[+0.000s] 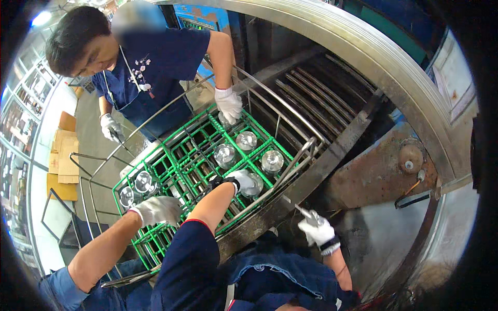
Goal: Cleaning and inspecting metal pistons using an air blower before placing them in a storage bin.
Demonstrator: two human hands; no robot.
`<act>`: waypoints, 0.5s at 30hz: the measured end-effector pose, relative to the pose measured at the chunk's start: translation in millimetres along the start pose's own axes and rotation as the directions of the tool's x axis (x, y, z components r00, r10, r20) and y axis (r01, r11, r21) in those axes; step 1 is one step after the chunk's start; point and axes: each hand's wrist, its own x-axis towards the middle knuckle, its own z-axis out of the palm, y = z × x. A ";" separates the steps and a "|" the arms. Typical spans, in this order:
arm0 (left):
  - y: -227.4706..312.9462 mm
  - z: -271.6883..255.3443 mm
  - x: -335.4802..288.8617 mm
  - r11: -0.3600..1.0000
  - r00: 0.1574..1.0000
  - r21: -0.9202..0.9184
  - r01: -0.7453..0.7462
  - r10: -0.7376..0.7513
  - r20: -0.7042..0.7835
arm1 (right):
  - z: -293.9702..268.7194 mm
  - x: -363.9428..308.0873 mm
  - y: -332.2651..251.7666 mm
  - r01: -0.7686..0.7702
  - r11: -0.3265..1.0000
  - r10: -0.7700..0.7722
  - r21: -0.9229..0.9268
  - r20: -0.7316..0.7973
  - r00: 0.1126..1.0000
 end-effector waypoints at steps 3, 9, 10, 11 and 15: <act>0.4 8.1 7.6 0.996 0.987 -0.011 -0.090 0.088 -0.134 | -7.6 -31.2 7.1 -0.264 0.960 0.273 0.096 -0.096 0.957; -33.0 30.7 20.1 0.975 0.956 0.144 -0.170 0.199 -0.215 | 2.7 -41.6 -11.2 -0.303 0.941 0.309 0.152 -0.017 0.951; -12.0 28.6 -1.2 0.994 0.954 0.045 -0.103 0.111 -0.279 | 5.8 -40.8 -12.9 -0.305 0.940 0.310 0.152 -0.011 0.951; 7.8 12.4 -23.2 0.990 0.976 0.125 -0.065 0.089 -0.198 | 9.1 -39.1 -2.3 -0.243 0.953 0.255 0.181 -0.047 0.966; 9.5 -20.0 -108.5 0.969 0.869 -0.178 -0.173 0.065 -0.490 | 15.4 -55.0 -52.1 -0.092 0.960 0.061 0.264 0.124 0.990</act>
